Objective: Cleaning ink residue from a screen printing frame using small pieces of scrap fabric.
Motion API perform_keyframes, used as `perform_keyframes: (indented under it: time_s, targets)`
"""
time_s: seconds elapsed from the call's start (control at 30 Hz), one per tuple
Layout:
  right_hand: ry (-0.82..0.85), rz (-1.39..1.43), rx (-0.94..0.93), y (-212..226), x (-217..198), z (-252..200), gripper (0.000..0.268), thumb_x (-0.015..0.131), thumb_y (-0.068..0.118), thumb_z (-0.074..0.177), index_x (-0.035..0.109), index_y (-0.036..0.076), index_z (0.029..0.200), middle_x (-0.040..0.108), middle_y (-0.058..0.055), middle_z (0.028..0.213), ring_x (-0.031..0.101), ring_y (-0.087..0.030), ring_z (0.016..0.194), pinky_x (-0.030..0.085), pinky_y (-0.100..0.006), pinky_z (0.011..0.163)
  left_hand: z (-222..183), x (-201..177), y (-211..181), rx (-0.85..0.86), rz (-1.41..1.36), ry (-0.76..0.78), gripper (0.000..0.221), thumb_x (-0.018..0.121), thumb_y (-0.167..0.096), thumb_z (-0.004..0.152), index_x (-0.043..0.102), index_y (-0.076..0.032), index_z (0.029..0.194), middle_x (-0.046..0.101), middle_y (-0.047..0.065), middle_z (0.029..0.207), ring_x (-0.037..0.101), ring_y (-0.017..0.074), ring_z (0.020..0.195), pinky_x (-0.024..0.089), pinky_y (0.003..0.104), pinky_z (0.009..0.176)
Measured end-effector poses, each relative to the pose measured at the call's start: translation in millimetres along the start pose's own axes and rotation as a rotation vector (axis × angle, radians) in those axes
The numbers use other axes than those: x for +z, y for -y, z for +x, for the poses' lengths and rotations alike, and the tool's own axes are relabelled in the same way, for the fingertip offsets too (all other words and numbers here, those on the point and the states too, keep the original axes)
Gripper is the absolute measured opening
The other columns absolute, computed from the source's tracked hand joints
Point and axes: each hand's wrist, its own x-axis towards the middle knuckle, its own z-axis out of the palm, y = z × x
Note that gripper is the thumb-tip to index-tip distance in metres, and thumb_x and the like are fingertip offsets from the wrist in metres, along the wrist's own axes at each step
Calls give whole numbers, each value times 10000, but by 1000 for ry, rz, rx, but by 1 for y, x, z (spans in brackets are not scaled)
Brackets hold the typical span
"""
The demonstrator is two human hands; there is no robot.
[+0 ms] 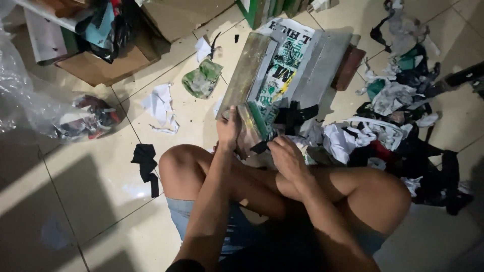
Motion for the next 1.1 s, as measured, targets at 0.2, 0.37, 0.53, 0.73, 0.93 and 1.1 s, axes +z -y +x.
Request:
perform_keyframes:
  time_s: [0.2, 0.37, 0.53, 0.73, 0.93, 1.1]
  targets:
    - [-117, -14, 50, -9, -42, -3, 256, 697, 110, 907, 740, 142, 1157, 667, -93, 1132, 686, -324, 1054, 578, -408, 886, -12, -7, 9, 54, 29, -81, 618, 642, -591, 955, 716, 23, 955, 699, 210, 765, 650, 267, 726, 513, 449, 710]
    - [-359, 183, 115, 3, -40, 5, 121, 707, 138, 1007, 792, 109, 1087, 743, -85, 1038, 730, -336, 983, 595, -378, 791, -41, -12, -27, 137, 75, -67, 786, 597, -609, 967, 573, 79, 1346, 619, 370, 1290, 539, 510, 1293, 390, 623, 1106]
    - [-304, 429, 431, 17, -48, 6, 203, 744, 150, 992, 771, 20, 1145, 746, -247, 1026, 715, -442, 989, 601, -479, 773, -11, -6, 23, 127, -39, -23, 603, 606, -557, 1026, 635, 45, 1057, 683, 234, 776, 655, 225, 715, 529, 431, 691]
    - [-242, 170, 194, 26, -27, 4, 145, 775, 185, 961, 805, 119, 1086, 770, -97, 1020, 750, -303, 914, 622, -385, 725, -30, -8, -4, 117, -34, -42, 551, 616, -513, 1004, 618, 36, 958, 621, 225, 763, 639, 280, 756, 498, 452, 686]
    - [-70, 25, 127, 25, -14, -4, 219, 727, 307, 968, 805, 201, 1144, 761, -102, 1093, 735, -326, 996, 622, -419, 795, -29, -11, 8, 50, 144, 75, 723, 550, -616, 1001, 585, 64, 1246, 651, 354, 1230, 597, 492, 1241, 452, 607, 1075]
    - [117, -25, 96, 41, -30, -3, 329, 702, 171, 959, 728, 51, 1265, 712, -284, 1179, 683, -463, 1092, 607, -516, 884, -50, -3, -13, 57, 148, 133, 715, 529, -609, 1019, 563, 73, 1231, 672, 357, 1154, 622, 500, 1197, 455, 649, 1047]
